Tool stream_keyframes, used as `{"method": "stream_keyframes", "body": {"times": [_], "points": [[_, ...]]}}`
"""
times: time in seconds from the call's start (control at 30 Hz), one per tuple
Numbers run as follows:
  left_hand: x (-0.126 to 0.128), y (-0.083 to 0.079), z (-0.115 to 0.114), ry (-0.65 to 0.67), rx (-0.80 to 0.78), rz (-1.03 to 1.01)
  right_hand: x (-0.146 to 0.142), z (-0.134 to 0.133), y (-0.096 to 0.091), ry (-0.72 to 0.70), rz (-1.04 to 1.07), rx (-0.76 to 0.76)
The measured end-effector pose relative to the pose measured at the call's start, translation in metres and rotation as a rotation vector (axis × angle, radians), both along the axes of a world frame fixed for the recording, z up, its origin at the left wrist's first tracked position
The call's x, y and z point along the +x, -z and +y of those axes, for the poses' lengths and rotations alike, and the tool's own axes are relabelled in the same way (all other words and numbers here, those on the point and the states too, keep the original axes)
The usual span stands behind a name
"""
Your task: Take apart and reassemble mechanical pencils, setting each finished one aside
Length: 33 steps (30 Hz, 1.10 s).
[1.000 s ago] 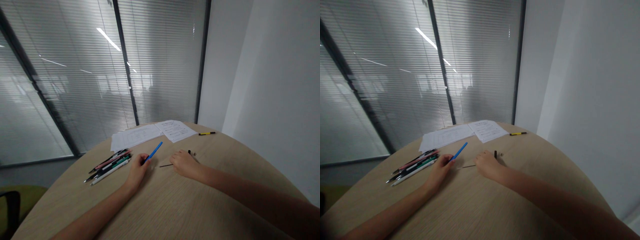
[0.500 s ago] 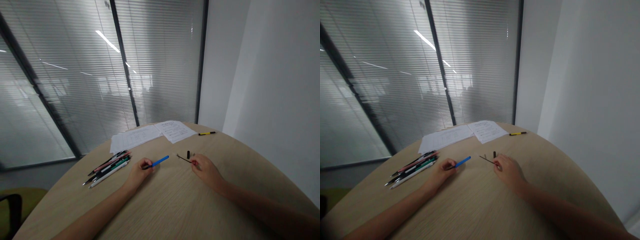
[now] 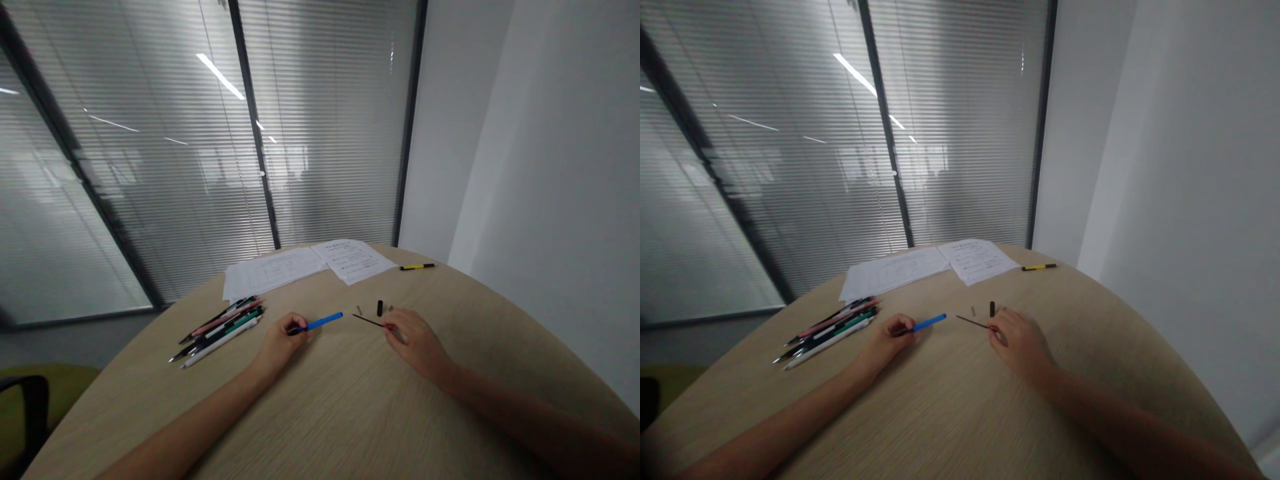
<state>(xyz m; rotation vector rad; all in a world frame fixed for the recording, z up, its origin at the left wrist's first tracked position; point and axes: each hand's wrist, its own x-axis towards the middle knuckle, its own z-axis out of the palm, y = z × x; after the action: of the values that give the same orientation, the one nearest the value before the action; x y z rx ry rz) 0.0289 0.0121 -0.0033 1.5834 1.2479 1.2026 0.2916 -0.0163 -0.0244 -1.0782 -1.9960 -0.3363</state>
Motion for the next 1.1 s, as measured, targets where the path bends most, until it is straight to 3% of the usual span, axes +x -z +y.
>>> {"method": "stream_keyframes", "body": {"times": [0.23,0.53,0.67,0.87,1.1], "points": [[-0.003,0.007,0.004,0.006,0.082,0.079,0.0,0.0,0.0,0.004,-0.045,0.074],[-0.009,0.003,0.001,-0.065,0.512,0.538,0.003,-0.002,-0.009,0.089,-0.311,0.227],[-0.006,0.002,-0.005,0.009,0.698,0.736,0.001,-0.002,-0.008,0.043,-0.295,0.242],[-0.002,0.0,-0.014,0.172,0.923,0.879,-0.006,-0.01,-0.01,-0.041,-0.243,0.294],[-0.001,0.001,-0.017,0.214,0.957,0.882,-0.012,-0.018,-0.017,-0.109,-0.174,0.304]]}}
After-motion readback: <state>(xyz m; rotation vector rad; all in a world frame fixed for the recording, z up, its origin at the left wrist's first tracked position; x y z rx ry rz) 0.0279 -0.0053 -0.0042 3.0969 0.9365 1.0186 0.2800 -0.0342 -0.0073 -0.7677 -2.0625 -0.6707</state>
